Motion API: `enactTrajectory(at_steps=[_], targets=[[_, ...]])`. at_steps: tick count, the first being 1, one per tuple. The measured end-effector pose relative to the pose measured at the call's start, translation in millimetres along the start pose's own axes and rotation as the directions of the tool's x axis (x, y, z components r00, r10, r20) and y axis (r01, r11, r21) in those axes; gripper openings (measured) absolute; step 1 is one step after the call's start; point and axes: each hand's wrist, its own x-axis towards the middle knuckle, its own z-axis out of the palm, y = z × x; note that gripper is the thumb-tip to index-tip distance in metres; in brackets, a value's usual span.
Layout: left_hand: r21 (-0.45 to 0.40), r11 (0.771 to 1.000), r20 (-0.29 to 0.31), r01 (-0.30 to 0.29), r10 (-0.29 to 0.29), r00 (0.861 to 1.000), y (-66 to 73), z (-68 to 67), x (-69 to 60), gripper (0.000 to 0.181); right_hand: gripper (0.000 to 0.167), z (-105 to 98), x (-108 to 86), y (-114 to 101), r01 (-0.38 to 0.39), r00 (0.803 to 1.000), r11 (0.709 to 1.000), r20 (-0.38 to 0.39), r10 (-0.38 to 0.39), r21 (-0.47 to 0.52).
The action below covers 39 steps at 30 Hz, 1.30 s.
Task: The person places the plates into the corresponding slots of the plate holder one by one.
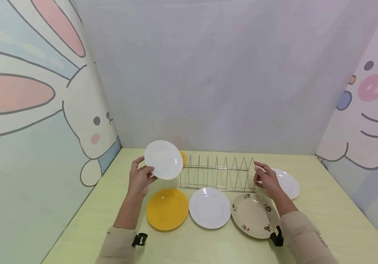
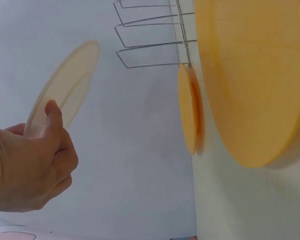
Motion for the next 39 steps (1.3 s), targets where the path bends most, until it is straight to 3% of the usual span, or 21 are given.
enactTrajectory(at_steps=[8, 12, 21, 27, 39], targets=[[-0.018, 0.998, -0.007, -0.055, 0.055, 0.998, -2.9, 17.8, 5.0, 0.053, 0.051, 0, 2.1, -2, -0.007, 1.0, 1.0, 0.021, 0.008, -0.028], [0.002, 0.993, -0.021, -0.115, 0.115, 0.993, -9.3, 27.1, 8.3, 0.051, 0.052, 0, 2.7, -1, -0.014, 1.0, 1.0, 0.017, 0.014, -0.026], [0.036, 0.963, -0.097, -0.267, 0.269, 0.958, -32.0, 47.4, 12.3, 0.047, 0.051, 2, 3.1, 0, -0.028, 1.0, 1.0, -0.004, 0.028, -0.004], [0.046, 0.96, -0.126, -0.277, 0.28, 0.952, -46.7, 54.9, 11.6, 0.045, 0.05, 5, 1.2, -4, -0.058, 0.998, 0.998, -0.006, 0.058, 0.007], [0.052, 0.969, -0.063, -0.242, 0.245, 0.967, -57.2, 64.8, 6.4, 0.046, 0.05, 5, -4.9, -10, -0.079, 0.997, 0.996, -0.006, 0.079, 0.035]])
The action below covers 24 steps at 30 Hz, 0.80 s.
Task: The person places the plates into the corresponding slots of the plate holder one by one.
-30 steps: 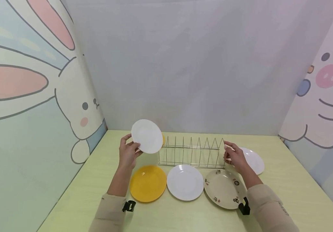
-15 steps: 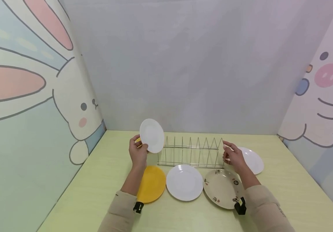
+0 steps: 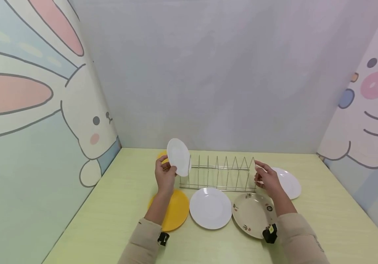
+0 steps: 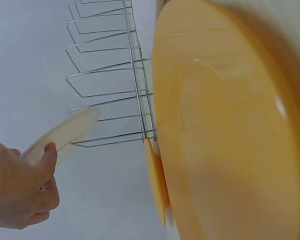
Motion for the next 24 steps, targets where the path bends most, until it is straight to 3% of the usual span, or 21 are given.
enactTrajectory(at_steps=[10, 19, 24], targets=[[0.082, 0.996, 0.052, 0.03, -0.034, 0.998, -6.1, 3.4, -2.0, 0.044, 0.051, 0, 0.2, 2, -0.002, 1.0, 1.0, -0.01, 0.002, 0.004], [0.155, 0.986, 0.11, 0.057, -0.075, 0.991, -21.0, 5.6, -1.3, 0.043, 0.053, -1, 0.1, 4, 0.003, 1.0, 1.0, -0.008, -0.002, 0.026], [0.152, 0.978, 0.131, 0.142, -0.163, 0.978, -25.4, 2.4, -0.8, 0.04, 0.052, 0, 3.0, 6, 0.005, 1.0, 0.999, -0.02, -0.004, 0.045]])
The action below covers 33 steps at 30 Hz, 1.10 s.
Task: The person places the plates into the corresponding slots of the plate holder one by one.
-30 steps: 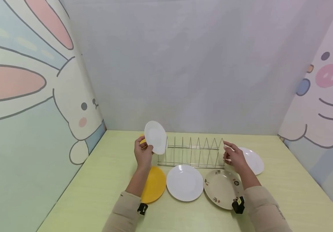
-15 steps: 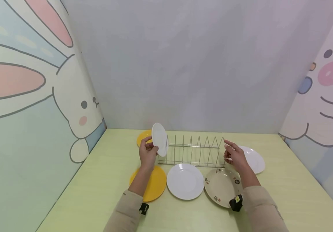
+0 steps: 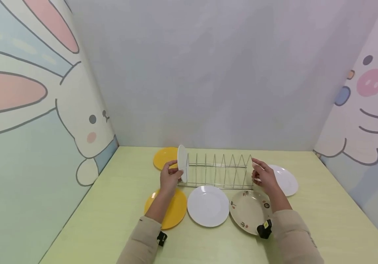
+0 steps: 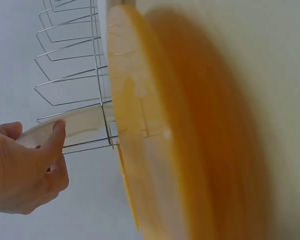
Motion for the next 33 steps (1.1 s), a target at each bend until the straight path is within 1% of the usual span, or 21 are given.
enactTrajectory(at_steps=[2, 4, 8, 12, 15, 18, 22, 24, 25, 27, 30, 32, 33], targets=[[-0.014, 0.999, 0.007, 0.049, -0.049, 0.999, -1.8, -1.3, 0.4, 0.037, 0.049, 1, 0.8, 1, -0.004, 1.0, 1.0, -0.012, 0.005, 0.01], [-0.02, 0.996, 0.009, 0.083, -0.083, 0.997, -4.1, -2.0, 1.9, 0.034, 0.047, 1, 1.1, 2, -0.013, 1.0, 1.0, -0.027, 0.013, 0.016], [-0.002, 0.995, 0.019, 0.098, -0.098, 0.995, -6.7, -2.9, 2.4, 0.033, 0.046, 4, -5.6, -5, -0.033, 0.999, 0.999, -0.032, 0.035, 0.032], [0.068, 0.994, 0.048, 0.082, -0.085, 0.995, -5.5, -5.6, -1.6, 0.037, 0.047, 5, -9.0, -7, -0.05, 0.998, 0.998, -0.03, 0.052, 0.045], [0.16, 0.986, 0.085, 0.051, -0.065, 0.994, -3.4, -9.4, -5.4, 0.044, 0.049, 4, -3.0, 1, -0.037, 0.998, 0.999, -0.05, 0.039, 0.04], [0.248, 0.968, 0.108, 0.029, -0.057, 0.992, -2.5, -14.7, -9.5, 0.046, 0.051, 4, -0.2, 2, -0.023, 0.998, 0.999, -0.06, 0.025, 0.029], [0.344, 0.939, 0.133, 0.007, -0.056, 0.99, -1.3, -24.1, -15.6, 0.042, 0.051, 6, 0.1, 1, -0.021, 0.998, 0.999, -0.066, 0.022, 0.025], [0.385, 0.922, 0.169, -0.032, -0.037, 0.985, 0.3, -29.1, -17.9, 0.039, 0.051, 6, 0.0, 1, -0.023, 0.997, 0.999, -0.07, 0.025, 0.023], [0.408, 0.911, 0.192, -0.061, -0.02, 0.981, 1.7, -31.8, -18.9, 0.038, 0.051, 5, -0.1, 2, -0.025, 0.997, 0.999, -0.07, 0.027, 0.025], [0.457, 0.878, 0.253, -0.14, 0.022, 0.967, 3.9, -38.0, -20.3, 0.039, 0.051, 5, -0.1, 2, -0.029, 0.997, 0.999, -0.068, 0.031, 0.03], [0.505, 0.826, 0.353, -0.253, 0.07, 0.933, 7.4, -49.4, -21.3, 0.045, 0.05, 5, 0.2, 3, -0.035, 0.997, 0.999, -0.067, 0.037, 0.037], [0.524, 0.795, 0.407, -0.306, 0.082, 0.91, 9.9, -57.4, -20.6, 0.05, 0.05, 5, 0.5, 3, -0.036, 0.997, 0.999, -0.066, 0.039, 0.041], [0.532, 0.783, 0.425, -0.322, 0.082, 0.901, 11.1, -61.6, -19.9, 0.052, 0.05, 5, 0.8, 3, -0.035, 0.997, 0.999, -0.068, 0.038, 0.041]])
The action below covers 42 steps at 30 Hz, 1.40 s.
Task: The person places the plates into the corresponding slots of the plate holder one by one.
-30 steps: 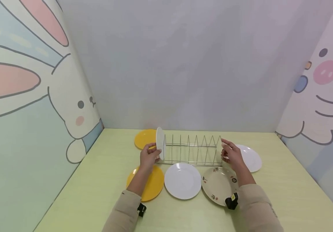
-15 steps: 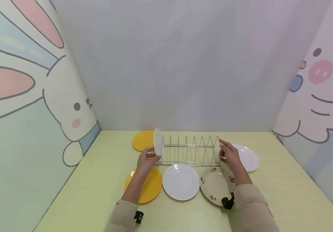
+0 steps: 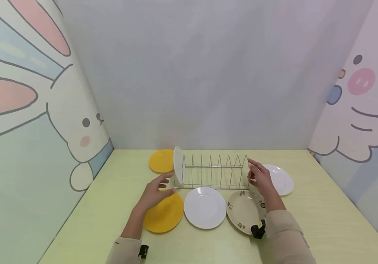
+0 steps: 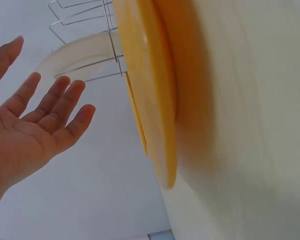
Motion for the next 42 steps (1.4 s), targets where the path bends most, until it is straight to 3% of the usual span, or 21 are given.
enactTrajectory(at_steps=[4, 9, 15, 27, 30, 35, 38, 42], targets=[[0.039, 0.999, 0.042, 0.0, -0.001, 0.999, -8.7, -14.2, -3.3, 0.057, 0.049, -1, -0.3, -1, -0.002, 1.0, 1.0, -0.004, 0.002, -0.002], [0.071, 0.996, 0.081, 0.057, -0.062, 0.995, -21.2, -31.0, -6.2, 0.06, 0.049, 1, -2.1, -2, -0.009, 1.0, 1.0, -0.001, 0.009, 0.004], [0.099, 0.988, 0.147, 0.123, -0.137, 0.98, -31.1, -49.3, -9.7, 0.062, 0.048, 1, -1.7, -2, -0.008, 1.0, 1.0, -0.001, 0.008, 0.014], [0.066, 0.981, 0.177, 0.182, -0.191, 0.966, -61.7, -67.7, -16.4, 0.065, 0.046, 1, 0.7, 2, -0.004, 1.0, 1.0, -0.009, 0.005, 0.017], [0.044, 0.971, 0.208, 0.233, -0.237, 0.949, -65.4, -71.5, -16.0, 0.066, 0.046, 1, 0.7, 2, -0.005, 1.0, 1.0, -0.004, 0.005, 0.019], [0.06, 0.944, 0.276, 0.325, -0.329, 0.903, -67.5, -74.6, -13.7, 0.067, 0.049, 0, 0.6, 1, -0.005, 1.0, 1.0, -0.006, 0.006, 0.021], [0.085, 0.939, 0.319, 0.332, -0.341, 0.884, -67.9, -74.4, -13.2, 0.062, 0.05, 1, 0.0, 1, -0.008, 1.0, 1.0, -0.001, 0.008, 0.027], [0.104, 0.95, 0.373, 0.295, -0.312, 0.874, -69.3, -72.5, -11.8, 0.054, 0.049, 1, -0.1, 2, -0.009, 1.0, 1.0, 0.001, 0.009, 0.024]])
